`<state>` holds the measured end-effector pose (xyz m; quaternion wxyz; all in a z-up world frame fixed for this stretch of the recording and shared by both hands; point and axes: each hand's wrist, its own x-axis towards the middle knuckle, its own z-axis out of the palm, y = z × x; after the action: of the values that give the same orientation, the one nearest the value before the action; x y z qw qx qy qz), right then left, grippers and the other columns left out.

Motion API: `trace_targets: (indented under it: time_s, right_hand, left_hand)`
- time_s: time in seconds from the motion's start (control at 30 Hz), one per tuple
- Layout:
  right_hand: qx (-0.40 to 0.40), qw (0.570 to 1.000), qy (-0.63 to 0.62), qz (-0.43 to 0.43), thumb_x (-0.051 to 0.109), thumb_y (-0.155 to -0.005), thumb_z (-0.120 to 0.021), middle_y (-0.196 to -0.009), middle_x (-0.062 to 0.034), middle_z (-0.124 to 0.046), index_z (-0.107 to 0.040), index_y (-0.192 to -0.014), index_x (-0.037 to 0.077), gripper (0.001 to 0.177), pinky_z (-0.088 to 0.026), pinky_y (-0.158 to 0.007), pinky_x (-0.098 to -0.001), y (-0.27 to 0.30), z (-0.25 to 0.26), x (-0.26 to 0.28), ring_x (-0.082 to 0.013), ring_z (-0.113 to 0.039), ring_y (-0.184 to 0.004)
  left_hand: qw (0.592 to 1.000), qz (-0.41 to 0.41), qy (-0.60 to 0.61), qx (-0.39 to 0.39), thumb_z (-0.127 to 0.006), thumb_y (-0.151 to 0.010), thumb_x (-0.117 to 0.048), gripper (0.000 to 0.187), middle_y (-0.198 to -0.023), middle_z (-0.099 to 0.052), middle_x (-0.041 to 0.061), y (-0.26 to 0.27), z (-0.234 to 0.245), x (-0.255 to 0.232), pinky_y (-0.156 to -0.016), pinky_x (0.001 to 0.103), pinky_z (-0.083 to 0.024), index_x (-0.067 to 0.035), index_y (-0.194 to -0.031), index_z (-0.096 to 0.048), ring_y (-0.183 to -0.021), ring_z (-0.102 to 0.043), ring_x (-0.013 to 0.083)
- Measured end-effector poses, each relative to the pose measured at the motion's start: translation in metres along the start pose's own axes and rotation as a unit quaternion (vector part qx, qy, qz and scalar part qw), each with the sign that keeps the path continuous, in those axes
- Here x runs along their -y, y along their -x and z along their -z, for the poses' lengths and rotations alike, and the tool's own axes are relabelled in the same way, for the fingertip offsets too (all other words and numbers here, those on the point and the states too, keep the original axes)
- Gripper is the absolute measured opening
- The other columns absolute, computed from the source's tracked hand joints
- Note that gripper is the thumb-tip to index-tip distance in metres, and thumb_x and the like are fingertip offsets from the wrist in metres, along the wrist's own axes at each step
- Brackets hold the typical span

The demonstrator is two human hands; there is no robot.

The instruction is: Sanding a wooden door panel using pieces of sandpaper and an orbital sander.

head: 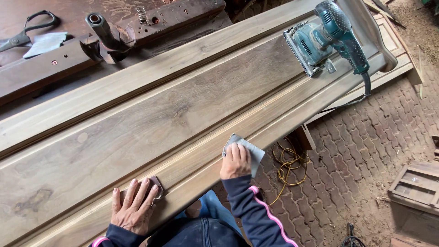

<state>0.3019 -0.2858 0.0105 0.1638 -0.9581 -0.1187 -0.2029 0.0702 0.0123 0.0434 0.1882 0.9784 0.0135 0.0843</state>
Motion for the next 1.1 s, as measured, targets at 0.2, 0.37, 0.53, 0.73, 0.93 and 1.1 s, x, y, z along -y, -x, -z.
trace_targets:
  time_s: [0.2, 0.37, 0.53, 0.73, 0.93, 1.1]
  right_hand:
    - [0.023, 0.984, 0.171, 0.047, 0.019, -0.084, -0.074, -0.093, -0.0061, -0.071, -0.069, -0.080, 0.012, 0.010, -0.051, -0.092, -0.0501, -0.069, 0.016, -0.041, -0.0250, -0.068, -0.089]
    - [0.217, 0.957, 0.143, -0.125, 0.015, -0.101, -0.057, -0.076, -0.0103, -0.067, -0.067, -0.085, 0.010, 0.020, -0.054, -0.071, -0.0360, -0.024, 0.030, 0.062, -0.0225, -0.063, -0.072]
    - [-0.053, 0.980, -0.054, 0.186, 0.011, -0.091, -0.056, -0.105, -0.0160, -0.070, -0.070, -0.098, 0.000, 0.019, -0.057, -0.089, -0.0436, 0.014, 0.050, 0.093, -0.0307, -0.069, -0.097]
    - [0.120, 0.992, 0.038, -0.026, 0.019, -0.095, -0.061, -0.091, -0.0177, -0.069, -0.066, -0.088, 0.005, 0.017, -0.053, -0.077, -0.0467, -0.079, 0.015, -0.048, -0.0348, -0.065, -0.082]
    - [0.084, 0.992, -0.090, -0.003, 0.014, -0.097, -0.054, -0.091, -0.0199, -0.063, -0.061, -0.108, -0.001, 0.020, -0.054, -0.075, -0.0429, -0.001, 0.000, 0.074, -0.0329, -0.063, -0.082]
    - [0.108, 0.992, -0.057, -0.018, 0.014, -0.096, -0.056, -0.084, -0.0169, -0.063, -0.062, -0.099, 0.002, 0.013, -0.053, -0.073, -0.0434, 0.026, 0.012, 0.110, -0.0310, -0.062, -0.077]
  left_hand:
    - [1.000, -0.009, -0.004, -0.004, -0.057, -0.088, -0.035, 0.060, -0.156, -0.042, 0.001, 0.001, -0.001, 0.004, -0.122, 0.064, -0.014, -0.030, -0.146, -0.045, -0.146, -0.035, 0.0285]
    - [1.000, -0.020, -0.004, -0.023, -0.059, -0.086, -0.031, 0.060, -0.154, -0.044, 0.003, -0.006, 0.003, 0.003, -0.121, 0.064, -0.016, -0.027, -0.145, -0.048, -0.145, -0.037, 0.0297]
    - [1.000, -0.005, -0.015, 0.001, -0.062, -0.084, -0.031, 0.061, -0.153, -0.046, 0.004, -0.006, 0.010, -0.001, -0.120, 0.064, -0.018, -0.027, -0.144, -0.050, -0.144, -0.039, 0.0293]
    - [1.000, -0.007, -0.017, 0.006, -0.064, -0.084, -0.030, 0.061, -0.153, -0.047, 0.004, 0.000, 0.007, 0.001, -0.121, 0.064, -0.017, -0.026, -0.144, -0.051, -0.144, -0.040, 0.0292]
    - [0.998, 0.013, -0.066, -0.012, -0.060, -0.089, -0.027, 0.061, -0.157, -0.046, 0.007, 0.053, 0.020, 0.045, -0.122, 0.063, -0.011, -0.024, -0.149, -0.049, -0.147, -0.040, 0.0318]
    - [0.992, 0.072, -0.102, 0.003, -0.059, -0.088, -0.027, 0.061, -0.157, -0.047, 0.006, 0.110, 0.043, 0.087, -0.127, 0.062, -0.007, -0.027, -0.148, -0.049, -0.148, -0.042, 0.0302]
